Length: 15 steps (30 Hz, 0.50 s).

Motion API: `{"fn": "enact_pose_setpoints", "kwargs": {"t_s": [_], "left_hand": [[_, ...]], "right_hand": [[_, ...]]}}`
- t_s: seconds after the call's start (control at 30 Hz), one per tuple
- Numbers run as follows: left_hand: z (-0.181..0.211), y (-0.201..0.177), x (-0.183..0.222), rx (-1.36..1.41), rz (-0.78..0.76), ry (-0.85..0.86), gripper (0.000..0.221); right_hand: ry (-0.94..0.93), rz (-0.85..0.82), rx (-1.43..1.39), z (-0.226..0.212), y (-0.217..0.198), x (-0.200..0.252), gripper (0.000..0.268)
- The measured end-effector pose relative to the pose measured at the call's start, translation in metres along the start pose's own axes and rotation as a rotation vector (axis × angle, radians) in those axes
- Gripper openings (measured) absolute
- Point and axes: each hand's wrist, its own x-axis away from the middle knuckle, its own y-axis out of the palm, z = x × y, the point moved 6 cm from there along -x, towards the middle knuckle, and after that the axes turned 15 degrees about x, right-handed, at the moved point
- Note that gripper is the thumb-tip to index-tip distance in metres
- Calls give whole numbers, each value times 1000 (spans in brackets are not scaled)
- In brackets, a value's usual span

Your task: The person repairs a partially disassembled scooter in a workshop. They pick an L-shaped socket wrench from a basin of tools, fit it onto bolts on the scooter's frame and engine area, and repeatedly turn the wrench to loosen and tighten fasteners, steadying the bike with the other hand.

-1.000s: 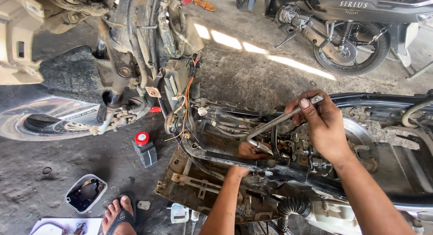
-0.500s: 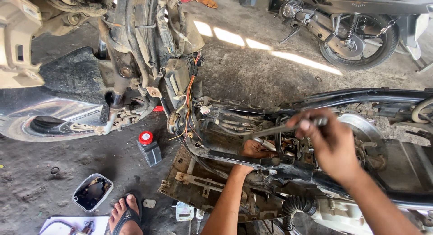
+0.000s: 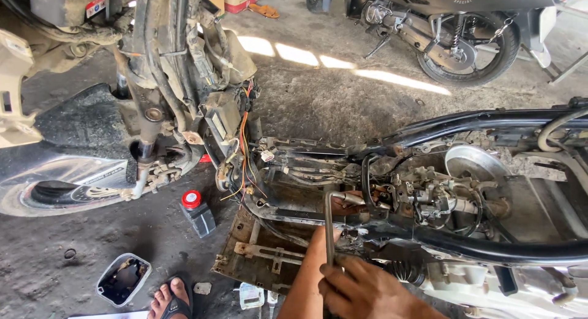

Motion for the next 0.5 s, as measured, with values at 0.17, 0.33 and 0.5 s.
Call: {"fn": "enact_pose_setpoints", "kwargs": {"t_s": [0.17,0.33,0.5], "left_hand": [[8,17,4,71,-106,60,36],[48,66,25,197,-280,129,35],[41,60,27,129,-262,117,32]], "right_hand": [[30,158,206,34,-8,1,31],[-124,19,100,1,28,0,31],[-224,-60,33,-18,38,4,34]]}}
